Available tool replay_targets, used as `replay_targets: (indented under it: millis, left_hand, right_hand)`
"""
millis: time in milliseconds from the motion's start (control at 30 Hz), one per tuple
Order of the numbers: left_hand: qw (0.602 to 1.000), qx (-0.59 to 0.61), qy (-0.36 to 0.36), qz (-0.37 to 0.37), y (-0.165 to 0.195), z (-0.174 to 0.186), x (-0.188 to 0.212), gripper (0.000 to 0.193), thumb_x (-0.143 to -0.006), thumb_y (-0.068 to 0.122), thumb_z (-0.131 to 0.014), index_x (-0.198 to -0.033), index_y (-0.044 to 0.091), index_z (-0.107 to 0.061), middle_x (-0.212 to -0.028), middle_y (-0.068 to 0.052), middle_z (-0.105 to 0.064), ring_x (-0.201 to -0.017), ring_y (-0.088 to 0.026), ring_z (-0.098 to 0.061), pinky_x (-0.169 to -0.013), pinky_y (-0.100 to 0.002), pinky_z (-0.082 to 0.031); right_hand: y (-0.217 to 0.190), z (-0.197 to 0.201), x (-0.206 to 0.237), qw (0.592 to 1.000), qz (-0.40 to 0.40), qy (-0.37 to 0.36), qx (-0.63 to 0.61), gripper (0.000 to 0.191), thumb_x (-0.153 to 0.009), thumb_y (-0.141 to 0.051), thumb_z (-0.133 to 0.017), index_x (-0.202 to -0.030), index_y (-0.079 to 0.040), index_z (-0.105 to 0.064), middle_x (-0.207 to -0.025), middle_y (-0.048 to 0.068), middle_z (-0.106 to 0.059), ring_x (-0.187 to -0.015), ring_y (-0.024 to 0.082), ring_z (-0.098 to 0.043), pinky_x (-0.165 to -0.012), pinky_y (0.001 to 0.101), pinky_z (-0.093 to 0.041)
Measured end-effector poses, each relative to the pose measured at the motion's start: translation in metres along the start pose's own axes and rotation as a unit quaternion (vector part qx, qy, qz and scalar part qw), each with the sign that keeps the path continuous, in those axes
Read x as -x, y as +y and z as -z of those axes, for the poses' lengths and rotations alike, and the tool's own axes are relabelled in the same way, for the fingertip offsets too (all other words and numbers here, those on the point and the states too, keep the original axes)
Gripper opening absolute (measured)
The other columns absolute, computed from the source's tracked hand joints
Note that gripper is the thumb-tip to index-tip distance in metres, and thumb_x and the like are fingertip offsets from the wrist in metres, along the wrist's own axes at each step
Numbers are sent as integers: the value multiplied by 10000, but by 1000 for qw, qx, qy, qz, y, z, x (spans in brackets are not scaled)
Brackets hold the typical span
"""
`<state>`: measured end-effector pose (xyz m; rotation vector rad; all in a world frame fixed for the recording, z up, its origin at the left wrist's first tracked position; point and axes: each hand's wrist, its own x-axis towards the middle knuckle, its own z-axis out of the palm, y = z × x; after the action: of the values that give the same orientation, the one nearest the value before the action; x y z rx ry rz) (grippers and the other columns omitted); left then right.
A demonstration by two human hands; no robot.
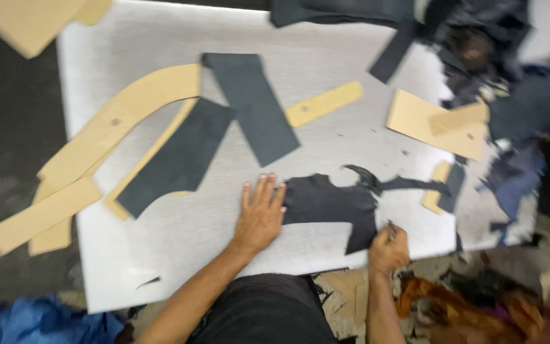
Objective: The person uses a utility knife to cut black leather pieces following cardboard templates. They repeatedly place templates on the leather, trace the outlines, cut along the lines, and remove the cut pieces. The process is repeated with different templates and leather sections.
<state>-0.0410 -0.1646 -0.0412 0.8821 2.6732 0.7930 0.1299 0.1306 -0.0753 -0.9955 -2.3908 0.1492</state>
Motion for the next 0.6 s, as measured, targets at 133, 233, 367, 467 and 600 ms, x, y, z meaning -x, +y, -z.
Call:
replay_targets:
  millis: [133,233,367,467,600]
  left_hand:
    - [1000,-26,8,12,8,-4,1,568,-966,308,-538,-1472,57,-487,-1596,-219,-346,-1510,-367,-253,-1198,-628,-127]
    - [998,-53,25,11,12,-7,3,549,-950,308,-571,-1451,85,-530,-1603,-189,-384,-1519,-355,-291,-1229,-607,-159]
    - [996,-73,49,16,16,-10,2,545,-940,305,-594,-1440,93,-551,-1601,-183,-409,-1521,-338,-309,-1239,-593,-167]
    - [996,-78,51,11,17,-11,-1,535,-950,307,-593,-1438,93,-551,-1603,-177,-407,-1526,-335,-303,-1246,-581,-164]
    - [994,-96,28,49,14,-7,-3,539,-936,343,-596,-1425,119,-551,-1592,-153,-382,-1508,-312,-277,-1226,-568,-144]
  right_hand:
    - [-2,13,-7,1000,-11,-1,2,94,-916,-132,-693,-961,-53,-714,-882,160,-725,-758,359,-688,-676,450,-528]
    - [-10,30,-14,998,-28,-52,-20,95,-905,-140,-694,-956,-62,-714,-862,146,-724,-745,348,-692,-675,442,-535]
    - [4,31,-67,989,21,-114,-96,134,-909,-148,-701,-980,-34,-696,-940,156,-720,-761,328,-697,-692,431,-541]
    - [41,4,-161,997,15,-43,-59,219,-951,-144,-707,-1105,11,-711,-1046,200,-715,-925,374,-689,-817,456,-539]
    - [84,-35,-281,999,-26,-28,9,537,-853,-303,-813,-1220,70,-690,-1143,299,-697,-1049,461,-671,-894,502,-520]
